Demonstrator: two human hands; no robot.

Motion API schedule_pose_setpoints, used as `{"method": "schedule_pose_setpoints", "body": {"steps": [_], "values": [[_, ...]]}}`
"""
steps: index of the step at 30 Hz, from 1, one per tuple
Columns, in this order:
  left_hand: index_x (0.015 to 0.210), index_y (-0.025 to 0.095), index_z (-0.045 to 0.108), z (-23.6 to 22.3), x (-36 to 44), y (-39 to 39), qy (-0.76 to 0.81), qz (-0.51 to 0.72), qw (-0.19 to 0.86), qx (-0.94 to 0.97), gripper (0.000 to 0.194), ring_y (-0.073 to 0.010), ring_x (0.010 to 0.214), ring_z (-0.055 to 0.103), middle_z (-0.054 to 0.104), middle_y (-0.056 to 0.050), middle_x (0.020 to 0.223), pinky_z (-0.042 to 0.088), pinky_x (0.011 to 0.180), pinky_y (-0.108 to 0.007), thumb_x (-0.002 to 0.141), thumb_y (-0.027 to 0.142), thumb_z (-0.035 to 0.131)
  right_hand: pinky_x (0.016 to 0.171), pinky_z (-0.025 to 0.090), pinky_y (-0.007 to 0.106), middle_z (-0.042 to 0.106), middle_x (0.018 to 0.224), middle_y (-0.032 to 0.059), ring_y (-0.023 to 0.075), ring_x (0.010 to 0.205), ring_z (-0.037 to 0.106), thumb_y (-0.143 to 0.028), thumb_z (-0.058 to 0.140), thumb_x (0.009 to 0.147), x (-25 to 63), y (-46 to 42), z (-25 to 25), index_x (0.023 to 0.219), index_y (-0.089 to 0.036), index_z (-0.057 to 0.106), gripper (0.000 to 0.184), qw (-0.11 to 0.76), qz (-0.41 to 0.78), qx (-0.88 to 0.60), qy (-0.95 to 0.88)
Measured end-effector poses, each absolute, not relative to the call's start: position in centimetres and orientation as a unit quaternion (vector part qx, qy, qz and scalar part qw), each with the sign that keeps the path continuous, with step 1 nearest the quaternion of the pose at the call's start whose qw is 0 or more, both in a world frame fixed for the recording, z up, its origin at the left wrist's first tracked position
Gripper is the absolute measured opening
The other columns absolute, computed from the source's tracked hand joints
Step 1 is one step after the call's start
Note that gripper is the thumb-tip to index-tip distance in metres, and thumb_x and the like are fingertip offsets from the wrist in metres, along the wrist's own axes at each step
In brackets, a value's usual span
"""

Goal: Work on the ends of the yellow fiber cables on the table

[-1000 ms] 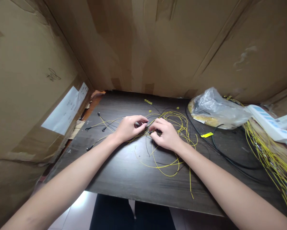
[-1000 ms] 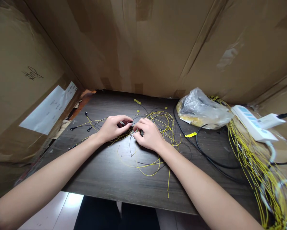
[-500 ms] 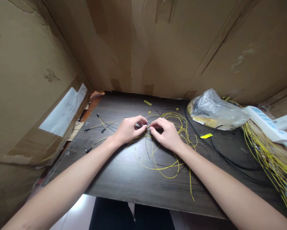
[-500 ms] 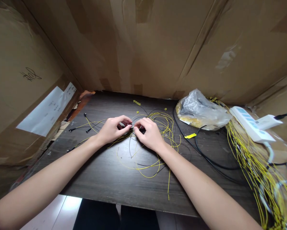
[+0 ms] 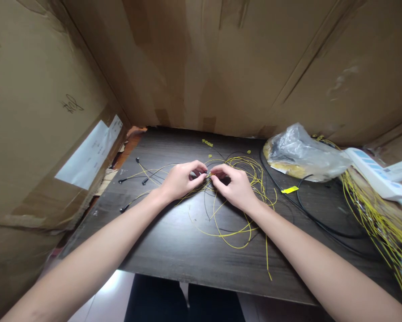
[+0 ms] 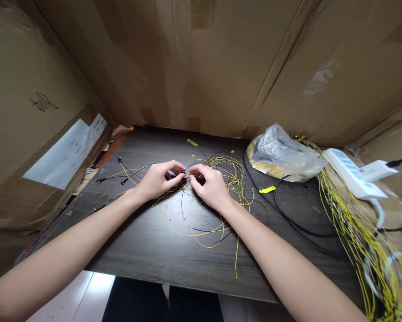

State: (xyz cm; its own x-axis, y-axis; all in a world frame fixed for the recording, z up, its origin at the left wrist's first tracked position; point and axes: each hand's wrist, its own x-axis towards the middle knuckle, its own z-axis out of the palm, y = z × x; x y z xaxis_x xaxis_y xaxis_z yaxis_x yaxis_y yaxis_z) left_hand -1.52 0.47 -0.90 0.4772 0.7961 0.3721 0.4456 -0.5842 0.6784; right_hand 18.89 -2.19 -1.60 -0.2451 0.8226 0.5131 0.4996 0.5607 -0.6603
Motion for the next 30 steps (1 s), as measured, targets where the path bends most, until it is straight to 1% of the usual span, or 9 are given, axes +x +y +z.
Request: {"method": "schedule_pose_setpoints", "body": {"steps": [5,10,14,22,30], "values": [[0.100,0.018,0.071,-0.83,-1.54,0.48,0.362,0.346,0.227,0.835,0.011,-0.0128,0.078,0.070,0.075,-0.002,0.092,0.056,0.067,-0.022,0.091,0.021,0.064,0.076,0.058,0.031,0.076,0.094,0.0038,0.0171,0.078,0.072,-0.019,0.061,0.090,18.76,-2.28,-1.58,0.103,-0.021,0.065,0.013,0.454,0.210,-0.432,-0.751],[0.100,0.019,0.072,-0.74,-1.50,0.37,0.352,0.347,0.208,0.844,0.011,-0.0134,0.081,0.069,0.074,-0.003,0.095,0.055,0.067,-0.021,0.092,0.023,0.065,0.077,0.058,0.031,0.076,0.095,0.0038,0.0175,0.081,0.073,-0.021,0.059,0.093,18.80,-2.31,-1.60,0.101,-0.021,0.065,0.011,0.443,0.202,-0.426,-0.762],[0.101,0.019,0.072,-0.77,-1.49,0.36,0.352,0.343,0.209,0.845,0.012,-0.0128,0.080,0.069,0.073,-0.003,0.094,0.055,0.067,-0.022,0.093,0.023,0.065,0.078,0.058,0.031,0.076,0.097,0.0043,0.0174,0.083,0.073,-0.020,0.058,0.093,18.81,-2.31,-1.60,0.104,-0.021,0.064,0.012,0.443,0.206,-0.417,-0.766],[0.099,0.018,0.071,-0.67,-1.49,0.41,0.366,0.345,0.209,0.838,0.011,-0.0132,0.077,0.068,0.073,-0.003,0.092,0.055,0.066,-0.022,0.091,0.022,0.063,0.077,0.057,0.032,0.077,0.094,0.0049,0.0185,0.082,0.074,-0.021,0.057,0.093,18.76,-2.35,-1.54,0.108,-0.020,0.061,0.015,0.438,0.219,-0.422,-0.763],[0.099,0.018,0.072,-0.88,-1.45,0.48,0.353,0.344,0.213,0.844,0.011,-0.0133,0.077,0.068,0.074,-0.003,0.092,0.055,0.068,-0.023,0.092,0.023,0.065,0.076,0.057,0.032,0.077,0.094,0.0047,0.0186,0.082,0.074,-0.021,0.058,0.094,18.81,-2.26,-1.74,0.108,-0.020,0.061,0.015,0.440,0.221,-0.420,-0.762]]}}
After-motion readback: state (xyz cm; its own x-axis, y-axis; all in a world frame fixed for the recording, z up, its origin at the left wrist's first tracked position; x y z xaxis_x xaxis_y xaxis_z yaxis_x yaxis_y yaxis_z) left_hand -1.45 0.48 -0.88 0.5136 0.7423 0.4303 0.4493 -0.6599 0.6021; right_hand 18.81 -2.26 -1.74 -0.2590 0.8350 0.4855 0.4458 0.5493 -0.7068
